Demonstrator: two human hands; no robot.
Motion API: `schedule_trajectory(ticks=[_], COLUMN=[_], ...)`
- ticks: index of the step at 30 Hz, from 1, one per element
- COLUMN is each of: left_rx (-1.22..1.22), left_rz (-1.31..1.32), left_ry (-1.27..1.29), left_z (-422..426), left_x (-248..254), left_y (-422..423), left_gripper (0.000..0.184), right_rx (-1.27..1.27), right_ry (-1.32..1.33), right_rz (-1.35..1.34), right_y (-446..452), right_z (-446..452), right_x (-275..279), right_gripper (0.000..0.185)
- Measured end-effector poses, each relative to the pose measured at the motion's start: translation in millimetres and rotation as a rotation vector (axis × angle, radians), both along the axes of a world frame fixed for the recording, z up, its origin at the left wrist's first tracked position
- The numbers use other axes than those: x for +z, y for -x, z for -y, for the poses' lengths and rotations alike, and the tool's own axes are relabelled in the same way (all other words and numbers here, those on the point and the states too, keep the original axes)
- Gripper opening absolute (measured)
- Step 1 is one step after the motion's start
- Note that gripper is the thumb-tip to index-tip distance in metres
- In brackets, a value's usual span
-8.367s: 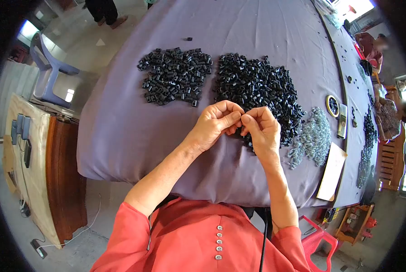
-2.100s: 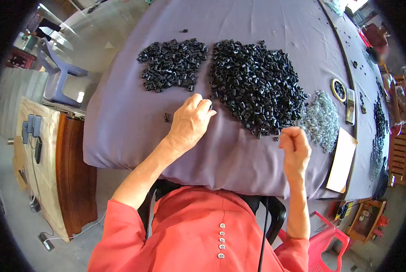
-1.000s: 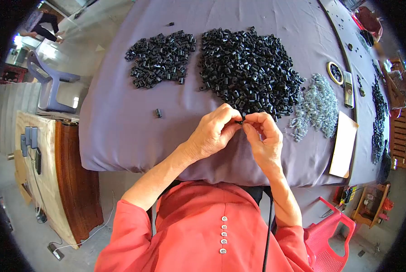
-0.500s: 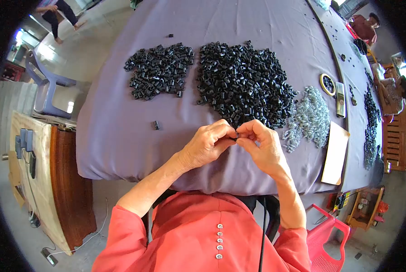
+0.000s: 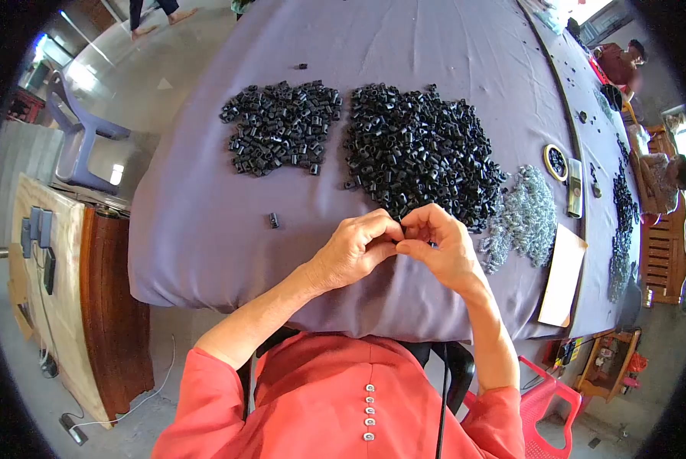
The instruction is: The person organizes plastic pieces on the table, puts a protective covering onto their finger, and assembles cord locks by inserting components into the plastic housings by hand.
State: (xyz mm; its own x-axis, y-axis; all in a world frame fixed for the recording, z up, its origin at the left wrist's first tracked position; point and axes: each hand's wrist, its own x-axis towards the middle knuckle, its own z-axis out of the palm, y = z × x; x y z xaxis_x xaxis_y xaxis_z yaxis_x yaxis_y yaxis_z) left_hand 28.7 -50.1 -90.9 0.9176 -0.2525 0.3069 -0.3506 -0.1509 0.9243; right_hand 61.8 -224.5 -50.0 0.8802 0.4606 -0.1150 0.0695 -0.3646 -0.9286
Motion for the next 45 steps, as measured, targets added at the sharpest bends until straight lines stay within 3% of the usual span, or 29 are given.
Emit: schedule_trajectory(ticks=[4,5,7,11,15,27,33,39,45], left_rx=[0.032,0.051,0.082,0.093,0.088,0.057,0.055,0.072,0.059], left_rz=[-0.07,-0.124,-0.183,-0.243,-0.213,-0.214,-0.2,-0.16,-0.255], left_ry=[0.075,0.11,0.158,0.189,0.187,0.158,0.139,0.133,0.166], left_z=[0.6,2.0,2.7,1.2,0.7,0.9,0.4,3.0,0.8], left_x=[-0.3,0.3,-0.3,-2.7,-1.8,-4.1,-2.0,-3.6,-3.4], left_y=[-3.2,-4.7,-7.2,-8.6,-9.4,-10.8,-10.7,-11.0,-11.3], left_gripper=[0.013,0.013,0.013,0.012,0.012,0.016,0.015,0.015,0.013], right_rx=[0.166,0.173,0.104,-0.188,-0.198,0.001,0.048,-0.167,-0.112], right_ry=[0.17,0.103,0.023,0.221,0.424,0.642,0.61,0.534,0.687], right_rz=[0.012,-0.031,-0.033,0.269,0.438,0.464,0.463,0.494,0.614], right_y=[-20.2,-29.8,-60.8,-148.8,-211.6,-236.8,-228.6,-232.1,-248.5], right_z=[-2.4,-1.2,-0.6,6.1,22.0,8.9,19.3,7.5,-0.4], right_x=[24.5,29.4,33.9,22.9,-4.3,-14.0,-12.4,-12.7,-30.4], right_gripper=[0.02,0.018,0.015,0.016,0.019,0.02,0.019,0.019,0.016])
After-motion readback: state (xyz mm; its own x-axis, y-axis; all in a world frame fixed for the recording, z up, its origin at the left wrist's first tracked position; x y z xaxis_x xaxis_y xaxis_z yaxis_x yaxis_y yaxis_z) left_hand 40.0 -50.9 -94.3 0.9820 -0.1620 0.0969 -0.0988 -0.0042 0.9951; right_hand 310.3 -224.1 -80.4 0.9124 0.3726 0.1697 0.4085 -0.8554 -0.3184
